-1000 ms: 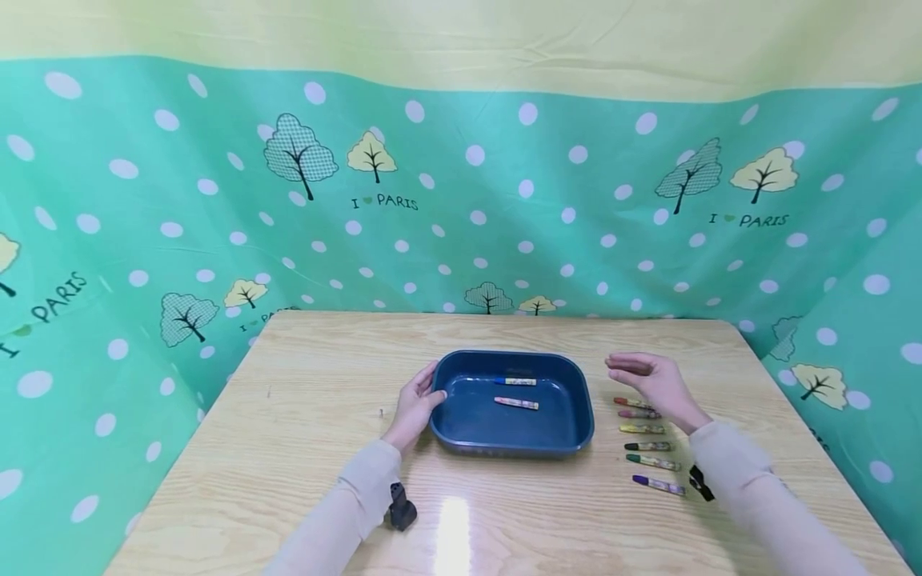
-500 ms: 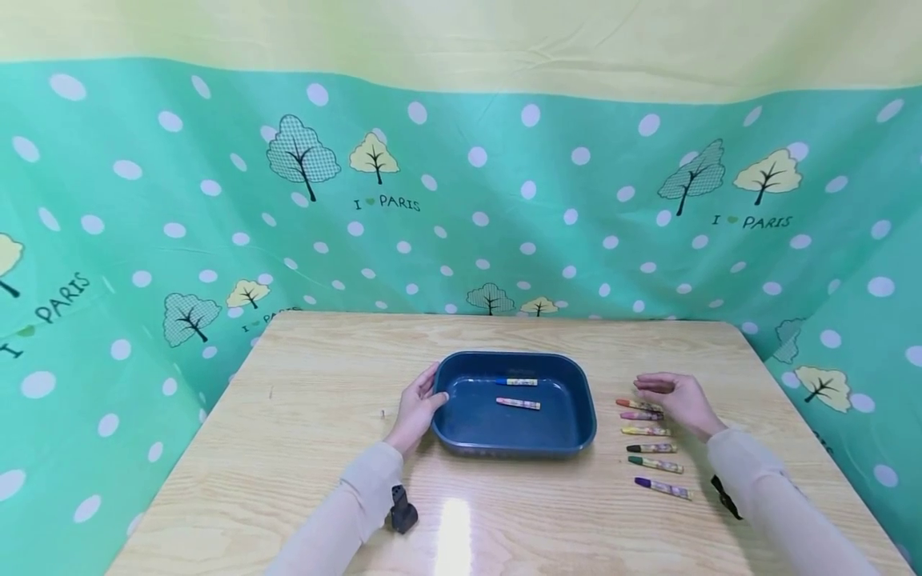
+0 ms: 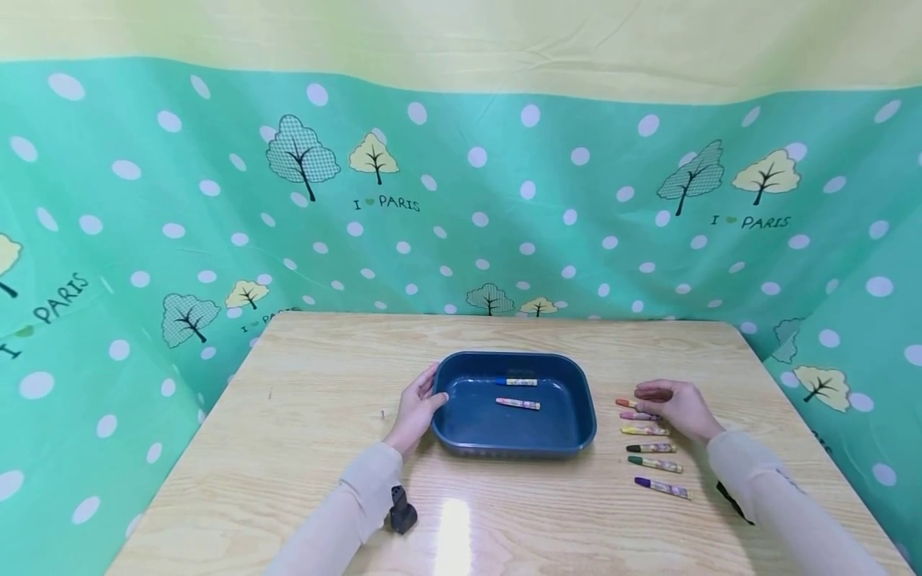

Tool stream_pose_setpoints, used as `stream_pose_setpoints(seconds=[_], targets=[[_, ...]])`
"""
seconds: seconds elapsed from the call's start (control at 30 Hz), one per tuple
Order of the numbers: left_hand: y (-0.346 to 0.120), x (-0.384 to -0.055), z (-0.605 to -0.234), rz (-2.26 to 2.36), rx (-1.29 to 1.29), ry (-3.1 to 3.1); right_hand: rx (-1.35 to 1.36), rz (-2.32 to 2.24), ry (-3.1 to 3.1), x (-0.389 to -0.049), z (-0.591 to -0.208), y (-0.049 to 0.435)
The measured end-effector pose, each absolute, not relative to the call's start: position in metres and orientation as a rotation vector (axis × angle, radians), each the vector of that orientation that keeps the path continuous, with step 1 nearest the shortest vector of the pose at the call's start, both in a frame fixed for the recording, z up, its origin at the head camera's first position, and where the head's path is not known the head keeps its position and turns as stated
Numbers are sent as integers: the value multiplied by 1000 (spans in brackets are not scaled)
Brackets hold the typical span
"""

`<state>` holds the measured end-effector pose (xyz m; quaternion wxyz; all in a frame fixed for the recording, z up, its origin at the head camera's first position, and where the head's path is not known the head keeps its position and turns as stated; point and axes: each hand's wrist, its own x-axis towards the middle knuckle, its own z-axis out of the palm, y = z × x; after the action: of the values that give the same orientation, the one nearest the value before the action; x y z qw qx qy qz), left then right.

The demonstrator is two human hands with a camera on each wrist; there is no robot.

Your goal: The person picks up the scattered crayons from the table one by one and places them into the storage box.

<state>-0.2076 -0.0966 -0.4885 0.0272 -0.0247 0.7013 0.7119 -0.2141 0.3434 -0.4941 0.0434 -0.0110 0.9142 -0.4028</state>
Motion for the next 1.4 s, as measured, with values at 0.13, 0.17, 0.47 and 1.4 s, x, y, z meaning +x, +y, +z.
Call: stream_pose_setpoints(seconds=[0.13, 0.17, 0.47, 1.4], targets=[[-96, -208, -489, 2199, -70, 2190, -77, -1148, 2864, -213, -497, 342], [-96, -208, -489, 2204, -74, 2192, -94, -1124, 2891, -213, -498, 342], [-98, -208, -492, 2194, -47, 2180, -176, -1064, 2991, -212, -498, 337], [-95, -208, -489, 2206, -88, 2175, -280, -1413, 2936, -226, -414, 257]])
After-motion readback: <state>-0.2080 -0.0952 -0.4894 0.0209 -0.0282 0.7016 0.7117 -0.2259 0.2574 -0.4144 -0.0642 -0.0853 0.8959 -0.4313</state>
